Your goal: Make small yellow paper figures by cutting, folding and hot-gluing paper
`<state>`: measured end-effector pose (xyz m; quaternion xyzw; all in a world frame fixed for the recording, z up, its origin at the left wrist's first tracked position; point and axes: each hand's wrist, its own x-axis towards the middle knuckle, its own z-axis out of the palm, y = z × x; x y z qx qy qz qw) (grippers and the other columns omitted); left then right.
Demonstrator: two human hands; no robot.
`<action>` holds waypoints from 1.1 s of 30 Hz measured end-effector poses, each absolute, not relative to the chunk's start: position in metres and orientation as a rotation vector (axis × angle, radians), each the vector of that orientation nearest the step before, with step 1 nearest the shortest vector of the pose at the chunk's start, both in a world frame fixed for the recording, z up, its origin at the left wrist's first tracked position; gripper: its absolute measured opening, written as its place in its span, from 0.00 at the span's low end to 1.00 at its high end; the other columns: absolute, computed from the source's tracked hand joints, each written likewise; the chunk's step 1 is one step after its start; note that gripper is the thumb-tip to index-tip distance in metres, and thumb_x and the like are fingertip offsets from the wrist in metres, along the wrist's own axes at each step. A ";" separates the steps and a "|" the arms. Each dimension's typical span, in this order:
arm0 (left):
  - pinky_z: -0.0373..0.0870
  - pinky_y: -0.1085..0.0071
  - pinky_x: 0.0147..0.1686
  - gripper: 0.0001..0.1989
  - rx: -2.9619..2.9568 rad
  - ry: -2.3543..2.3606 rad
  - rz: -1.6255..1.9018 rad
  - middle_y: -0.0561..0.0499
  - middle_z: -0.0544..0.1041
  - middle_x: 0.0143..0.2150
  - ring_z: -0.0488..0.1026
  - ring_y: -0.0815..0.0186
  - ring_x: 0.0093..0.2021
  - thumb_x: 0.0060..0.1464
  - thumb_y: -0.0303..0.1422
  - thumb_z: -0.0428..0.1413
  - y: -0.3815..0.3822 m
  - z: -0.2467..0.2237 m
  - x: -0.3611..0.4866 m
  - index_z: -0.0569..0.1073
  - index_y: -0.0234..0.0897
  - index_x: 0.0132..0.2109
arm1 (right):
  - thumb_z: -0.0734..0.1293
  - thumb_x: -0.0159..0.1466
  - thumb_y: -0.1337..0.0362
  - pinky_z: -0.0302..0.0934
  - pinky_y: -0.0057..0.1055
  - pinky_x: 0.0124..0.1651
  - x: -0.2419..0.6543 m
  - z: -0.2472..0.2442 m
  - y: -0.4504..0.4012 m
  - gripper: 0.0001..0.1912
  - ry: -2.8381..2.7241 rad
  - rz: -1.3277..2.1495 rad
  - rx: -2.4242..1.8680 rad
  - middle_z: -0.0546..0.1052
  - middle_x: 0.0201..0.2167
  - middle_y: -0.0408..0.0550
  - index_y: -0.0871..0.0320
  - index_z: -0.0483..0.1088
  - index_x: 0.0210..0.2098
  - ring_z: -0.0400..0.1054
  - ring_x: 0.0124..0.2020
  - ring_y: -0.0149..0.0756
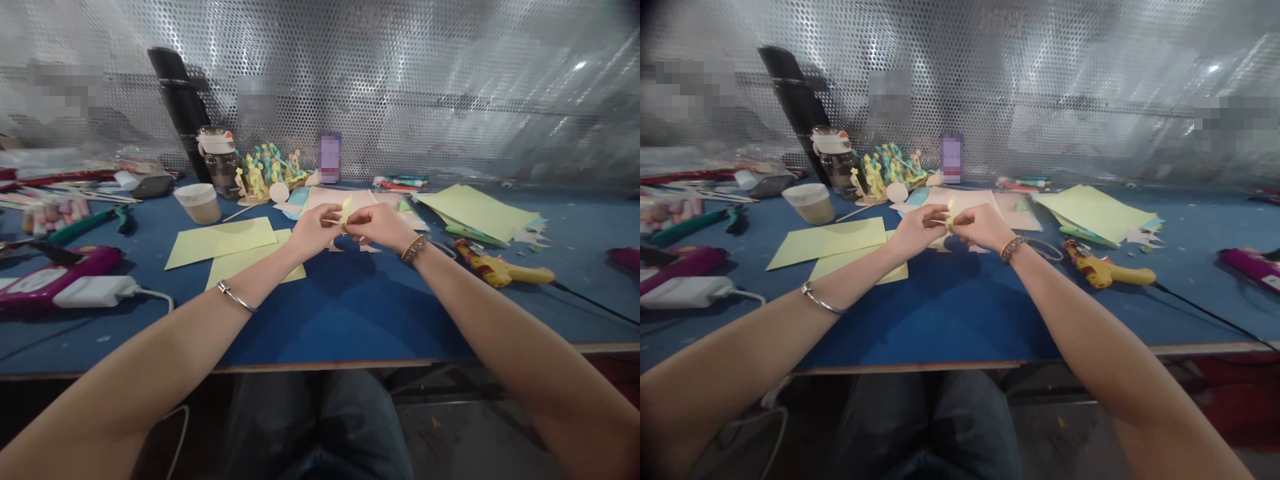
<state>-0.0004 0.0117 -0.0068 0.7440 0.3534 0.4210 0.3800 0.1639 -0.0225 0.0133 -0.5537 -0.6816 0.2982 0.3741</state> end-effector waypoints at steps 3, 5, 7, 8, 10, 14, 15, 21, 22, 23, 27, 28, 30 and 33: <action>0.70 0.70 0.44 0.22 1.891 0.856 1.149 0.42 0.77 0.44 0.75 0.66 0.42 0.47 0.30 0.58 0.011 -0.004 0.000 0.69 0.31 0.51 | 0.71 0.52 0.65 0.68 0.24 0.24 0.163 0.013 -0.023 0.06 -1.775 0.743 -1.412 0.77 0.26 0.50 0.62 0.75 0.28 0.71 0.25 0.32; 0.70 0.69 0.45 0.22 1.893 0.850 1.176 0.44 0.77 0.41 0.75 0.66 0.41 0.47 0.33 0.59 0.009 -0.003 0.000 0.70 0.32 0.50 | 0.70 0.52 0.65 0.67 0.24 0.23 0.162 0.012 -0.023 0.06 -1.816 0.710 -1.406 0.77 0.25 0.50 0.62 0.75 0.27 0.71 0.24 0.32; 0.70 0.68 0.45 0.21 1.900 0.879 1.201 0.45 0.78 0.39 0.75 0.66 0.40 0.46 0.33 0.60 0.009 -0.003 0.000 0.71 0.32 0.49 | 0.70 0.53 0.65 0.65 0.24 0.22 0.162 0.012 -0.023 0.06 -1.868 0.668 -1.399 0.77 0.24 0.49 0.62 0.75 0.26 0.70 0.23 0.31; 0.70 0.68 0.45 0.20 1.905 0.902 1.216 0.46 0.79 0.38 0.75 0.66 0.40 0.46 0.33 0.60 0.008 -0.003 0.000 0.72 0.31 0.47 | 0.69 0.53 0.65 0.65 0.23 0.21 0.162 0.011 -0.023 0.06 -1.889 0.649 -1.396 0.77 0.23 0.49 0.62 0.76 0.26 0.70 0.22 0.31; 0.71 0.68 0.44 0.17 1.908 0.940 1.242 0.46 0.79 0.37 0.76 0.66 0.39 0.47 0.32 0.60 0.009 -0.003 0.000 0.73 0.30 0.45 | 0.68 0.54 0.64 0.64 0.24 0.21 0.162 0.010 -0.022 0.07 -1.915 0.622 -1.394 0.77 0.23 0.49 0.62 0.76 0.27 0.69 0.21 0.30; 0.71 0.68 0.43 0.15 1.909 0.938 1.247 0.46 0.79 0.37 0.76 0.65 0.39 0.47 0.32 0.59 0.008 -0.002 0.000 0.74 0.32 0.43 | 0.67 0.54 0.63 0.63 0.24 0.21 0.163 0.010 -0.021 0.08 -1.926 0.602 -1.392 0.77 0.23 0.49 0.61 0.77 0.27 0.68 0.19 0.30; 0.71 0.68 0.44 0.15 1.904 0.934 1.246 0.46 0.79 0.37 0.76 0.65 0.39 0.47 0.32 0.60 0.008 -0.002 0.000 0.74 0.32 0.43 | 0.67 0.54 0.64 0.63 0.24 0.21 0.163 0.010 -0.022 0.08 -1.924 0.600 -1.392 0.77 0.22 0.49 0.61 0.76 0.27 0.68 0.19 0.30; 0.71 0.69 0.43 0.13 1.869 0.860 1.252 0.44 0.79 0.41 0.75 0.65 0.41 0.49 0.34 0.58 0.007 -0.003 0.001 0.74 0.31 0.42 | 0.68 0.53 0.64 0.62 0.24 0.21 0.160 0.012 -0.024 0.06 -1.918 0.616 -1.383 0.77 0.22 0.48 0.61 0.75 0.25 0.69 0.20 0.30; 0.71 0.69 0.43 0.13 1.869 0.855 1.249 0.44 0.79 0.40 0.75 0.65 0.41 0.49 0.34 0.58 0.007 -0.002 0.001 0.74 0.31 0.42 | 0.68 0.53 0.64 0.62 0.24 0.21 0.160 0.013 -0.024 0.06 -1.922 0.612 -1.382 0.76 0.22 0.48 0.61 0.75 0.24 0.69 0.20 0.30; 0.71 0.69 0.44 0.14 1.873 0.856 1.244 0.44 0.79 0.41 0.75 0.64 0.41 0.49 0.34 0.58 0.008 -0.001 0.001 0.74 0.31 0.42 | 0.68 0.53 0.65 0.62 0.24 0.21 0.161 0.014 -0.024 0.06 -1.923 0.604 -1.383 0.76 0.22 0.48 0.61 0.75 0.24 0.69 0.20 0.30; 0.69 0.68 0.47 0.18 1.954 0.891 1.262 0.44 0.77 0.45 0.74 0.63 0.46 0.51 0.35 0.57 0.013 0.014 -0.010 0.73 0.34 0.49 | 0.69 0.53 0.65 0.64 0.25 0.23 0.171 0.021 -0.023 0.06 -1.856 0.562 -1.393 0.77 0.25 0.49 0.61 0.76 0.27 0.70 0.22 0.30; 0.68 0.67 0.48 0.18 1.997 0.909 1.281 0.44 0.77 0.46 0.73 0.63 0.46 0.52 0.35 0.57 0.016 0.018 -0.015 0.72 0.34 0.49 | 0.70 0.52 0.64 0.65 0.25 0.24 0.175 0.023 -0.022 0.06 -1.820 0.557 -1.399 0.78 0.26 0.50 0.61 0.76 0.28 0.70 0.23 0.31; 0.66 0.66 0.49 0.15 2.119 0.970 1.275 0.45 0.76 0.47 0.73 0.63 0.46 0.52 0.34 0.56 0.021 0.022 -0.026 0.74 0.35 0.48 | 0.71 0.52 0.63 0.67 0.27 0.26 0.185 0.028 -0.020 0.09 -1.735 0.564 -1.408 0.77 0.26 0.50 0.62 0.76 0.30 0.71 0.25 0.33; 0.65 0.64 0.49 0.12 2.337 1.104 1.058 0.46 0.78 0.43 0.73 0.60 0.45 0.51 0.33 0.55 0.030 0.017 -0.038 0.76 0.38 0.44 | 0.71 0.51 0.63 0.69 0.28 0.27 0.198 0.033 -0.017 0.10 -1.609 0.572 -1.420 0.77 0.26 0.51 0.63 0.75 0.31 0.72 0.26 0.33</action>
